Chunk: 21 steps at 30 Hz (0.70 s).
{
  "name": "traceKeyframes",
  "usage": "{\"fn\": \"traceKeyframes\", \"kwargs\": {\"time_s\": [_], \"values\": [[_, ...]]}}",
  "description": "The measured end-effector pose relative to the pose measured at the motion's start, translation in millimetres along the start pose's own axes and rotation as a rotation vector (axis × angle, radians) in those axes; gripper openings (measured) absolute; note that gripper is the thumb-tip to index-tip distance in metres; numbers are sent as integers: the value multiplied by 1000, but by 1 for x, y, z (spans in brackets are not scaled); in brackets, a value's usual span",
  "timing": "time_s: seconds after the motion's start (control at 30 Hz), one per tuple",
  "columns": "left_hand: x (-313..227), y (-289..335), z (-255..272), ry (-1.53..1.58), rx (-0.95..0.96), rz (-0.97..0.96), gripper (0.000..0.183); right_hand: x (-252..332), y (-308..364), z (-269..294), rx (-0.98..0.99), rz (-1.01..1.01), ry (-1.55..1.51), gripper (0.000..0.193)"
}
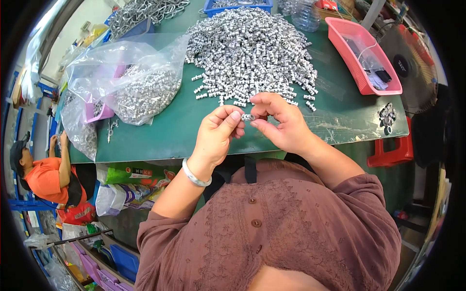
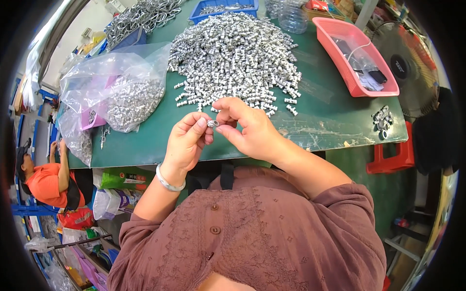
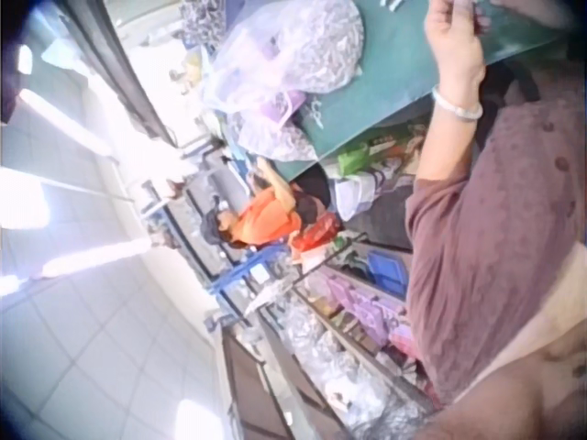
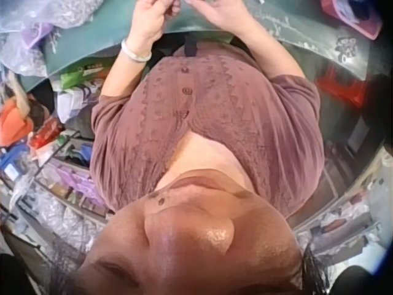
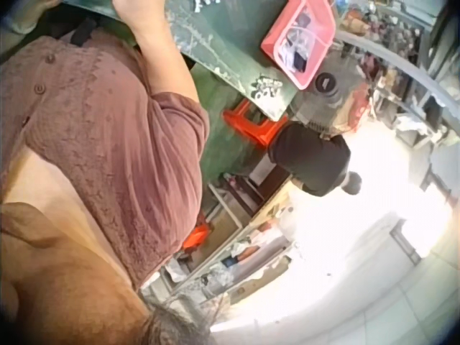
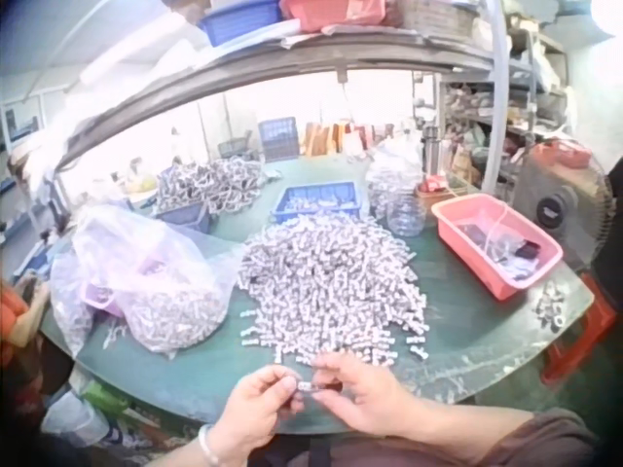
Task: The person connects small metal links together by hand to assemble a chain.
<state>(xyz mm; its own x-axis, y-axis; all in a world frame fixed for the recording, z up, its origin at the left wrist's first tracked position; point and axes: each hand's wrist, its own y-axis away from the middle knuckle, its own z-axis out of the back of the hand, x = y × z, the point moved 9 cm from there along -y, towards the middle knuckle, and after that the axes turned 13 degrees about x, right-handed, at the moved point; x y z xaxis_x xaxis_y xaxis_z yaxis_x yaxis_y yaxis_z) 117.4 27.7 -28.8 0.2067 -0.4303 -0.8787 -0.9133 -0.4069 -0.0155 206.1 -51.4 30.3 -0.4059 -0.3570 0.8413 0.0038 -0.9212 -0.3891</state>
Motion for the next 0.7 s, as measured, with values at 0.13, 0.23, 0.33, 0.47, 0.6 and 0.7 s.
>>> {"fn": "traceKeyframes", "kwargs": {"time_s": [0.13, 0.23, 0.33, 0.47, 0.6, 0.7], "values": [[13, -1, 6, 151, 12, 39, 11, -3, -3, -1, -18, 29, -17, 40], [19, -1, 8, 292, 27, 40, 11, -9, -5, 1, -10, -6, -26, 38], [25, -1, 12, 399, 115, 14, 11, -34, -7, 17, -57, -152, 232, 21], [38, -2, 28, 402, 11, 85, 11, -52, -19, 21, 98, -173, 595, 13], [37, -5, 36, 418, -8, 50, 12, -49, -35, 7, 250, -128, 808, 14], [34, -7, 35, 427, -1, 33, 18, -49, -40, 2, 264, -180, 914, 21]]}}
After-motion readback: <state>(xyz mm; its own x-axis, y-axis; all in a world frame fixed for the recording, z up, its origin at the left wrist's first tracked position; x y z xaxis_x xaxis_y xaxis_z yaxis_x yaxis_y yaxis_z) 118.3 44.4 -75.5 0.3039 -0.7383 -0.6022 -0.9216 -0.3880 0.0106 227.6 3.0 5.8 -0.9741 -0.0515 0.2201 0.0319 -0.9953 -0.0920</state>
